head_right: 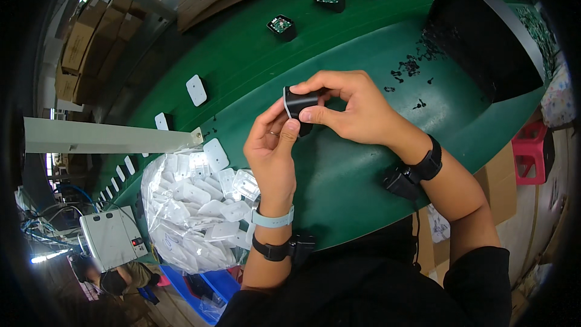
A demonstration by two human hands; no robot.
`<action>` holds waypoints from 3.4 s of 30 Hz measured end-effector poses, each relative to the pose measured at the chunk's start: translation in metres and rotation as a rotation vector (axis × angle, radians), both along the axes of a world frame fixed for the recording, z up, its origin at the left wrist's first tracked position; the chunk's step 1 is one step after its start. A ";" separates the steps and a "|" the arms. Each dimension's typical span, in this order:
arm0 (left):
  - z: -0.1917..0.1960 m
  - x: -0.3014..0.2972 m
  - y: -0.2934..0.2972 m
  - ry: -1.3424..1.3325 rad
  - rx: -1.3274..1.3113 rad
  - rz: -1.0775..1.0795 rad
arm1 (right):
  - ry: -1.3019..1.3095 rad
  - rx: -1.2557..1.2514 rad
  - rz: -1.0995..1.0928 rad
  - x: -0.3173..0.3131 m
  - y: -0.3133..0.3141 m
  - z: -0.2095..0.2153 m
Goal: The person assembles small electronic devices by inserting circuit boards into white plastic casings. They pick up a casing, insert a board, and secure it with small black screws using their fingers. The process is repeated for multiple units on a green workbench.
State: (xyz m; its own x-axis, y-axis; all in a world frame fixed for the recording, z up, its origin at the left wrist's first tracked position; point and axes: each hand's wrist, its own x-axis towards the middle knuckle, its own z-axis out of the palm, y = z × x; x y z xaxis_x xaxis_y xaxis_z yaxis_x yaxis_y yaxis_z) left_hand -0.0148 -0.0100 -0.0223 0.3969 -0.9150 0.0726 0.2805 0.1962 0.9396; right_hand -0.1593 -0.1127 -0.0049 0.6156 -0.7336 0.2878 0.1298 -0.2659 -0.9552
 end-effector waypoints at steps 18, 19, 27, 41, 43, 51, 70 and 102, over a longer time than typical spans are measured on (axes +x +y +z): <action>0.009 -0.003 -0.001 -0.485 -0.113 0.272 | -0.050 0.409 0.075 0.009 0.000 -0.005; 0.003 -0.003 -0.003 -0.344 -0.125 0.247 | -0.072 0.363 0.041 0.008 -0.003 -0.007; 0.018 0.000 0.000 -0.473 -0.163 0.233 | -0.091 0.314 0.001 0.007 -0.004 -0.004; -0.003 0.016 -0.003 0.252 -0.010 0.037 | -0.028 0.392 0.044 0.010 0.000 -0.005; 0.001 0.013 -0.003 0.194 -0.039 0.100 | -0.070 0.493 0.080 0.008 -0.001 -0.004; -0.006 0.013 -0.003 -0.011 0.027 0.130 | -0.134 0.456 0.125 0.009 -0.001 -0.015; 0.010 0.004 -0.004 -0.200 -0.116 0.212 | -0.284 0.678 0.336 0.008 -0.001 -0.012; 0.008 0.000 0.000 0.058 0.256 -0.187 | 0.110 -0.507 -0.223 -0.002 0.000 0.013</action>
